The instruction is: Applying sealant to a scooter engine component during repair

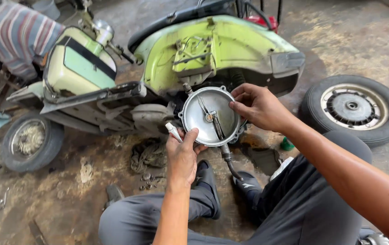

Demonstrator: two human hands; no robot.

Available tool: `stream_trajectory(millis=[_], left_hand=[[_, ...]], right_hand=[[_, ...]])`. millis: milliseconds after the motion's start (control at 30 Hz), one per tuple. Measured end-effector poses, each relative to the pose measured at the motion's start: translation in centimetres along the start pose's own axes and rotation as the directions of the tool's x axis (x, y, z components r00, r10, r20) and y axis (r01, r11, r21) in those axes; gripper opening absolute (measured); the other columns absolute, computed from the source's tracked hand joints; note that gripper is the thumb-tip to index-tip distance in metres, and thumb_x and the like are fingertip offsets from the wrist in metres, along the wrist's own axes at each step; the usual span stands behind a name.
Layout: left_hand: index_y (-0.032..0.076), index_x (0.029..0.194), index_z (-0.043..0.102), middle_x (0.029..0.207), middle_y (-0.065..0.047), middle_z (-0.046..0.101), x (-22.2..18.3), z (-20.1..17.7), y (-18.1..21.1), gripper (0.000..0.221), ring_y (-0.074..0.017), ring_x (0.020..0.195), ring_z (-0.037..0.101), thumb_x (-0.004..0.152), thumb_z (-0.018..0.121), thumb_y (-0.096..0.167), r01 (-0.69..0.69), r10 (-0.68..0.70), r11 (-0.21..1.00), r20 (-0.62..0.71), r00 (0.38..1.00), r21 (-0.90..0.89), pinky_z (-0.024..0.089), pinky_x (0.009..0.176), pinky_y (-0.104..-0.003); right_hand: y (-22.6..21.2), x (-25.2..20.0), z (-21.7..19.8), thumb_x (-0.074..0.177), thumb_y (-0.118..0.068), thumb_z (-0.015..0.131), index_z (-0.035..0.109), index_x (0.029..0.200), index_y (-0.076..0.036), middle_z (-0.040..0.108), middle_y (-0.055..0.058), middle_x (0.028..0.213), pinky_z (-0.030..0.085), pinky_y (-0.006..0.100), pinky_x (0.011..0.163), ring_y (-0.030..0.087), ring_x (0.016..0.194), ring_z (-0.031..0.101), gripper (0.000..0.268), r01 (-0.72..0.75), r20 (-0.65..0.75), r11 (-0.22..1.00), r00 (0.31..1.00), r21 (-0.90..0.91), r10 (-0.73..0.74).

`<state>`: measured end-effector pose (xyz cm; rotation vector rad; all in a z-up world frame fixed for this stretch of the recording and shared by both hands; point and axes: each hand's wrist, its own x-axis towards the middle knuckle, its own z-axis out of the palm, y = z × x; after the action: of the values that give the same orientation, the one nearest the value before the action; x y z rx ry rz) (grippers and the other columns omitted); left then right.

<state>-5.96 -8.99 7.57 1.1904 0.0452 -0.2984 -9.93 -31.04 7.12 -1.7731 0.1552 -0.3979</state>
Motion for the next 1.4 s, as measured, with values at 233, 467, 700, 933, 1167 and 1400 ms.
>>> stream_trajectory(millis=[233, 467, 700, 933, 1167, 1400], left_hand=[[0.014, 0.088, 0.044, 0.083, 0.002, 0.046, 2.4, -3.6, -0.6, 0.029, -0.0176, 0.082, 0.061, 0.087, 0.072, 0.010, 0.024, -0.027, 0.994, 0.028, 0.999, 0.102, 0.065, 0.061, -0.038], [0.009, 0.099, 0.048, 0.110, -0.016, 0.063, 6.2, -6.0, 1.3, 0.039, -0.0307, 0.106, 0.067, 0.093, 0.072, 0.039, -0.064, 0.062, 0.995, 0.028, 0.998, 0.070, 0.061, 0.090, -0.048], [0.007, 0.098, 0.052, 0.087, -0.005, 0.061, 8.7, -9.2, 1.1, 0.044, -0.0167, 0.077, 0.072, 0.096, 0.064, 0.050, -0.111, 0.114, 0.992, -0.042, 0.993, 0.066, 0.065, 0.066, -0.027], [0.006, 0.092, 0.055, 0.079, -0.005, 0.056, 9.2, -12.4, -1.2, 0.043, -0.0165, 0.069, 0.068, 0.099, 0.062, 0.047, -0.053, 0.066, 0.995, -0.158, 0.985, 0.082, 0.062, 0.062, -0.027], [0.002, 0.106, 0.059, 0.063, -0.010, 0.057, 10.2, -13.2, -2.0, 0.030, -0.0148, 0.056, 0.060, 0.099, 0.063, 0.031, -0.034, 0.069, 0.981, -0.179, 0.981, 0.192, 0.054, 0.053, -0.024], [-0.005, 0.116, 0.061, 0.077, -0.012, 0.062, 10.7, -13.8, -3.0, 0.038, -0.0134, 0.066, 0.062, 0.098, 0.063, 0.029, -0.053, 0.087, 0.980, -0.172, 0.981, 0.191, 0.053, 0.055, -0.023]], right_hand=[[1.0, -0.3, 3.0, 0.096, -0.008, 0.070, 0.068, 0.113, 0.000, 0.073, 0.019, 0.089, 0.063, 0.036, 0.060, 0.024, 0.069, 0.071, 0.019, -0.065, 0.005, 0.987, 0.998, -0.147, 0.067], [4.2, 0.5, 4.2, 0.093, -0.011, 0.071, 0.068, 0.115, 0.001, 0.073, 0.022, 0.093, 0.060, 0.047, 0.072, 0.036, 0.084, 0.074, 0.025, -0.047, -0.006, 0.956, 0.999, -0.289, 0.047], [15.8, -2.0, 10.7, 0.084, -0.018, 0.074, 0.070, 0.106, -0.004, 0.078, 0.023, 0.092, 0.059, 0.054, 0.079, 0.042, 0.090, 0.076, 0.026, -0.030, 0.183, 0.865, 0.973, -0.500, 0.140], [31.7, -3.6, 15.9, 0.083, -0.028, 0.066, 0.063, 0.112, -0.016, 0.079, 0.016, 0.098, 0.060, 0.051, 0.090, 0.037, 0.102, 0.075, 0.032, -0.208, 0.195, 0.635, 0.841, -0.744, 0.504], [43.9, -4.0, 17.4, 0.085, -0.029, 0.058, 0.065, 0.115, -0.019, 0.078, 0.019, 0.101, 0.061, 0.052, 0.089, 0.040, 0.103, 0.075, 0.032, -0.359, 0.060, 0.545, 0.794, -0.757, 0.605], [49.6, -5.7, 18.9, 0.087, -0.025, 0.057, 0.064, 0.113, -0.015, 0.076, 0.024, 0.095, 0.060, 0.056, 0.087, 0.045, 0.098, 0.074, 0.029, -0.367, -0.014, 0.554, 0.843, -0.747, 0.538]])
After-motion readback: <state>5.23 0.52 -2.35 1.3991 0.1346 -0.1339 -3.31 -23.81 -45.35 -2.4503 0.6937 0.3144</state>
